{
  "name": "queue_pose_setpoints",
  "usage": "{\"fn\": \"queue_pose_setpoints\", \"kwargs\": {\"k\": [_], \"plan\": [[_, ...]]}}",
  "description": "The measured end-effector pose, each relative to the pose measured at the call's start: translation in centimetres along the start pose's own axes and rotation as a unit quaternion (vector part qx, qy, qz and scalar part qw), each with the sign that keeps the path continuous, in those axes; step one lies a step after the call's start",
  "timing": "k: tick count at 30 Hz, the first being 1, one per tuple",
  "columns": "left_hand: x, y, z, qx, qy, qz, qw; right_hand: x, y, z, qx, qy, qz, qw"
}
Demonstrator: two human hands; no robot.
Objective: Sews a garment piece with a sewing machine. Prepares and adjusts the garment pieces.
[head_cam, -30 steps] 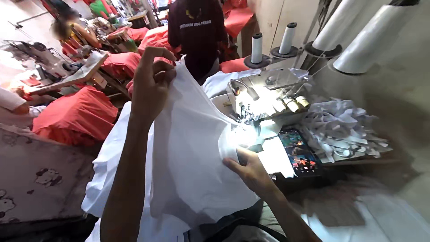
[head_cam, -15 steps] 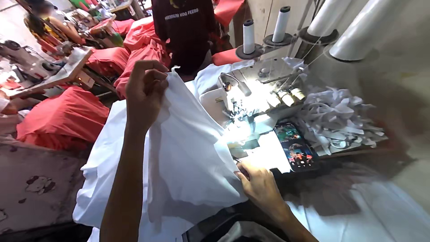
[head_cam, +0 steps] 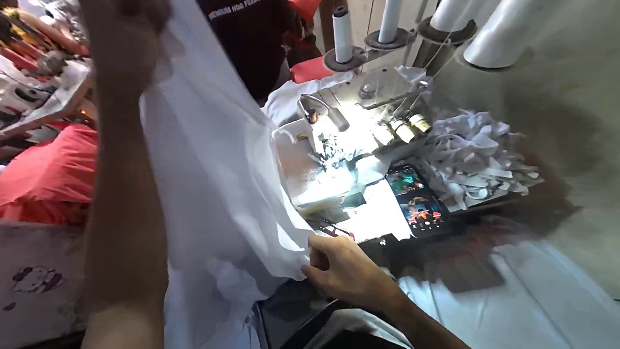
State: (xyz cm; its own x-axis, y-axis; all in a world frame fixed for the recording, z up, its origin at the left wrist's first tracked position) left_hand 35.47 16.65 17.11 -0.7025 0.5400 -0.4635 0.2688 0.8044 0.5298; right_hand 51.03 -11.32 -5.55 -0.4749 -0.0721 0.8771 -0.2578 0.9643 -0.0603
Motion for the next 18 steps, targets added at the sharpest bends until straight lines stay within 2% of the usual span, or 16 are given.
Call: {"fn": "queue_pose_setpoints", "kwargs": {"k": [2, 3, 4, 6, 9, 11, 13, 16, 18], "plan": [[4.1, 3.5, 3.7, 0.095, 0.032, 0.120, 0.988, -0.6, 0.4, 0.3, 0.012, 0.015, 0.020, 1.000], [6.0, 4.3, 5.9, 0.136, 0.064, 0.138, 0.979, -0.9, 0.6, 0.6, -0.005, 0.007, 0.025, 1.000], [7.5, 4.2, 8.0, 0.172, 0.082, 0.118, 0.975, -1.4, 0.7, 1.0, -0.038, -0.009, 0.030, 0.999], [9.0, 1.5, 11.0, 0.191, 0.077, 0.057, 0.977, -2.3, 1.1, 1.6, -0.127, -0.045, 0.037, 0.990], [7.8, -7.4, 12.2, 0.209, -0.022, 0.000, 0.978, -3.5, 1.5, 2.2, -0.197, -0.059, 0.048, 0.977], [6.6, -14.0, 11.7, 0.223, -0.073, 0.007, 0.972, -3.8, 1.8, 2.7, -0.181, -0.071, 0.043, 0.980], [7.1, -17.8, 12.4, 0.240, -0.091, 0.041, 0.966, -3.5, 2.1, 3.1, -0.126, -0.078, -0.003, 0.989], [9.4, -20.4, 13.8, 0.286, -0.032, 0.037, 0.957, -2.2, 2.5, 4.4, -0.022, -0.104, -0.055, 0.993], [10.4, -21.0, 14.4, 0.312, -0.011, 0.037, 0.949, -1.3, 2.7, 5.5, 0.010, -0.145, -0.063, 0.987]]}}
Point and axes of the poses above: each hand's wrist, its own y-axis towards the middle knuckle, its own z-axis out of the palm, x = y × z, the point moved 1 cm from there along y, towards the middle knuckle, and after that the axes turned 6 degrees about -z, right-handed, at the moved point
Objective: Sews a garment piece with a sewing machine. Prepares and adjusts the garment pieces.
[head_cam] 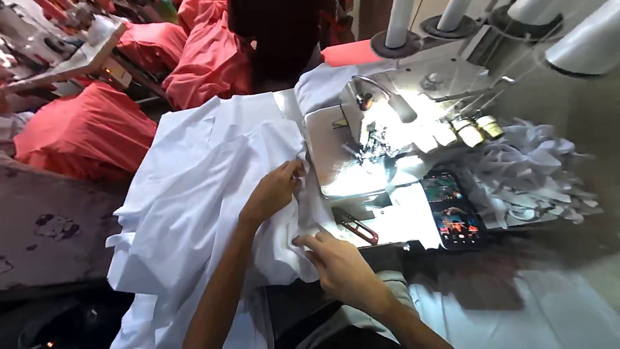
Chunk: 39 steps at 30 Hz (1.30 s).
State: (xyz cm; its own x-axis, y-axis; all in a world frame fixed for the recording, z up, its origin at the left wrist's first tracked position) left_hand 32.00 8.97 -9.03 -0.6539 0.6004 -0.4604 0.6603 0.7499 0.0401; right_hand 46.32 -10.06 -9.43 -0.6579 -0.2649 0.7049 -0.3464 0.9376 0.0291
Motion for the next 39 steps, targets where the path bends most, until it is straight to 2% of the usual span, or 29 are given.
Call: {"fn": "queue_pose_setpoints", "kwargs": {"k": [2, 5, 8, 10, 12, 15, 21, 25, 27, 31, 34, 35, 37, 39], "plan": [[0.0, 0.0, 0.3, 0.011, 0.014, 0.004, 1.000, 0.9, 0.1, 0.8, -0.002, -0.039, -0.002, 0.999], [-0.4, 0.4, 0.6, -0.016, 0.023, 0.039, 0.999, 1.3, 0.2, 1.9, -0.097, -0.096, -0.007, 0.991], [0.7, 0.9, 1.1, -0.042, 0.037, 0.091, 0.994, 1.0, 0.4, 2.0, -0.242, -0.194, 0.042, 0.950], [0.9, 1.1, 1.3, -0.054, 0.048, 0.102, 0.992, 0.2, 0.7, 1.8, -0.286, -0.252, 0.089, 0.920], [0.9, 1.1, 1.5, -0.057, 0.047, 0.077, 0.994, -0.8, 1.0, 2.0, -0.297, -0.273, 0.112, 0.908], [0.7, 1.3, 1.3, -0.074, 0.025, 0.035, 0.996, -1.4, 1.4, 2.3, -0.313, -0.285, 0.099, 0.900], [1.0, 2.4, 0.6, -0.082, -0.013, 0.019, 0.996, -1.1, 1.6, 1.4, -0.340, -0.284, 0.065, 0.894], [1.7, 3.9, 0.1, -0.088, 0.043, 0.061, 0.993, -0.8, 1.4, 0.3, -0.394, -0.254, 0.043, 0.882], [1.7, 3.8, -0.4, -0.117, 0.046, 0.074, 0.989, -0.8, 1.1, -0.2, -0.407, -0.219, 0.032, 0.886], [0.1, 3.1, -3.5, -0.210, -0.062, 0.057, 0.974, -0.3, -0.4, -2.1, -0.416, -0.054, 0.007, 0.908], [-3.3, 4.2, -5.4, -0.276, -0.110, 0.044, 0.954, -0.2, -1.5, -3.9, -0.438, 0.070, 0.025, 0.896], [-4.9, 4.5, -5.3, -0.269, -0.105, 0.033, 0.957, -0.4, -1.7, -4.5, -0.445, 0.099, 0.048, 0.889], [-7.6, 4.3, -4.3, -0.200, -0.063, 0.003, 0.978, -1.5, -1.8, -5.1, -0.454, 0.126, 0.104, 0.876], [-9.5, 3.4, -2.8, -0.150, -0.024, -0.004, 0.988, -2.8, -2.0, -5.6, -0.455, 0.114, 0.145, 0.871]]}}
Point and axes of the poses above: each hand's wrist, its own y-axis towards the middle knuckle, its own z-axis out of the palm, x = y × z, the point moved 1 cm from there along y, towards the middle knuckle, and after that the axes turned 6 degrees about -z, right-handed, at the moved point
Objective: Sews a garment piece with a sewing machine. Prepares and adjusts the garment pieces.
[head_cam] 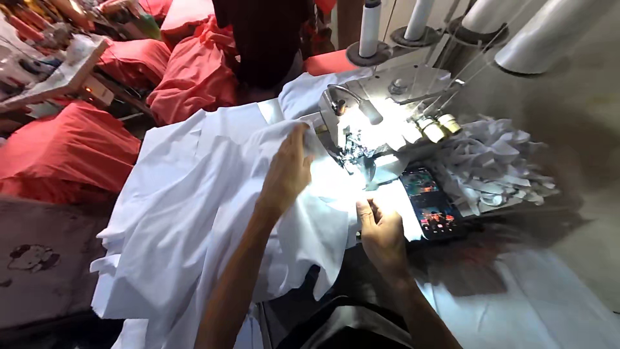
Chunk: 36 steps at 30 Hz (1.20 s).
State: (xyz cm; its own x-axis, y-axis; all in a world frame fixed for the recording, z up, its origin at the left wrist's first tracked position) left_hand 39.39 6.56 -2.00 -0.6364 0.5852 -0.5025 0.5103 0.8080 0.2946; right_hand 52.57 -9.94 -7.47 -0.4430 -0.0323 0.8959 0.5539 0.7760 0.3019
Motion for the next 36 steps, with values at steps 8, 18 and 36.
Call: {"fn": "queue_pose_setpoints", "kwargs": {"k": [8, 18, 36], "plan": [[-0.6, -5.2, 3.0, 0.021, 0.033, 0.107, 0.994, -1.4, -0.2, -0.2, 0.014, -0.002, -0.069, 0.998], [0.2, -4.6, 2.8, 0.035, 0.028, 0.106, 0.993, -2.0, 1.1, -0.3, -0.004, -0.052, -0.115, 0.992], [0.5, -2.9, 2.8, 0.070, 0.014, 0.113, 0.991, -2.9, 3.2, -1.1, -0.020, 0.050, -0.050, 0.997]]}}
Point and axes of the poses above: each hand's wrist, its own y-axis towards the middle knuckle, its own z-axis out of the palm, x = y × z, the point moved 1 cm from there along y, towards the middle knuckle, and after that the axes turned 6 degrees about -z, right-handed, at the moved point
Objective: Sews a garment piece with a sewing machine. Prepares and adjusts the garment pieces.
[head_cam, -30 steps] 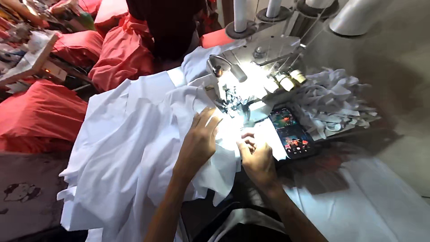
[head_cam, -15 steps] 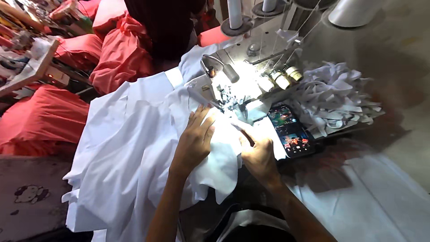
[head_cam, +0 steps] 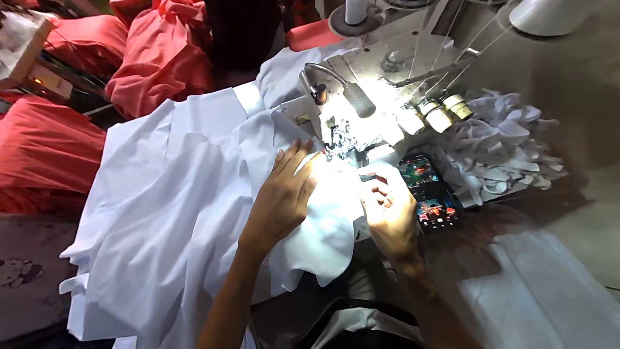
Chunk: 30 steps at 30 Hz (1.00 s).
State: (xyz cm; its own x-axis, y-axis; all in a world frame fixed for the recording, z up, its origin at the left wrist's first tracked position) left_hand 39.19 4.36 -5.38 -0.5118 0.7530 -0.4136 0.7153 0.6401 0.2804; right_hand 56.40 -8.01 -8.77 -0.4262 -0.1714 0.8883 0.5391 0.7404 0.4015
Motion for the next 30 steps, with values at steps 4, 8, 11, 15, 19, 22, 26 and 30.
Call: {"fn": "queue_pose_setpoints", "kwargs": {"k": [4, 8, 11, 15, 19, 22, 26, 30], "plan": [[0.1, -0.1, -0.2, 0.011, 0.000, 0.018, 1.000, -0.4, -0.3, -0.1, 0.004, 0.036, -0.016, 0.999], [0.3, -1.0, -1.1, 0.007, -0.050, 0.085, 0.995, -0.9, -1.2, -0.3, 0.033, 0.059, -0.019, 0.998], [-0.2, -1.6, -1.5, 0.011, -0.037, 0.113, 0.993, -1.0, -2.3, -0.9, 0.074, 0.080, -0.003, 0.994], [-1.2, -1.1, -2.5, 0.036, -0.036, 0.118, 0.992, -1.4, -2.9, -1.6, 0.141, 0.137, -0.024, 0.980], [-2.2, -0.2, -3.4, 0.131, -0.143, 0.100, 0.976, -0.9, -3.2, -2.0, 0.217, 0.151, 0.017, 0.964], [-2.9, 0.1, -3.5, 0.185, -0.189, 0.088, 0.960, -1.1, -3.2, -1.8, 0.255, 0.179, 0.022, 0.950], [-3.1, 0.5, -3.3, 0.146, -0.231, 0.095, 0.957, -1.3, -3.7, -2.1, 0.268, 0.217, 0.040, 0.938], [-1.9, 1.5, -2.4, 0.028, -0.192, 0.101, 0.976, -0.9, -4.9, -2.8, 0.234, 0.179, 0.083, 0.952]]}}
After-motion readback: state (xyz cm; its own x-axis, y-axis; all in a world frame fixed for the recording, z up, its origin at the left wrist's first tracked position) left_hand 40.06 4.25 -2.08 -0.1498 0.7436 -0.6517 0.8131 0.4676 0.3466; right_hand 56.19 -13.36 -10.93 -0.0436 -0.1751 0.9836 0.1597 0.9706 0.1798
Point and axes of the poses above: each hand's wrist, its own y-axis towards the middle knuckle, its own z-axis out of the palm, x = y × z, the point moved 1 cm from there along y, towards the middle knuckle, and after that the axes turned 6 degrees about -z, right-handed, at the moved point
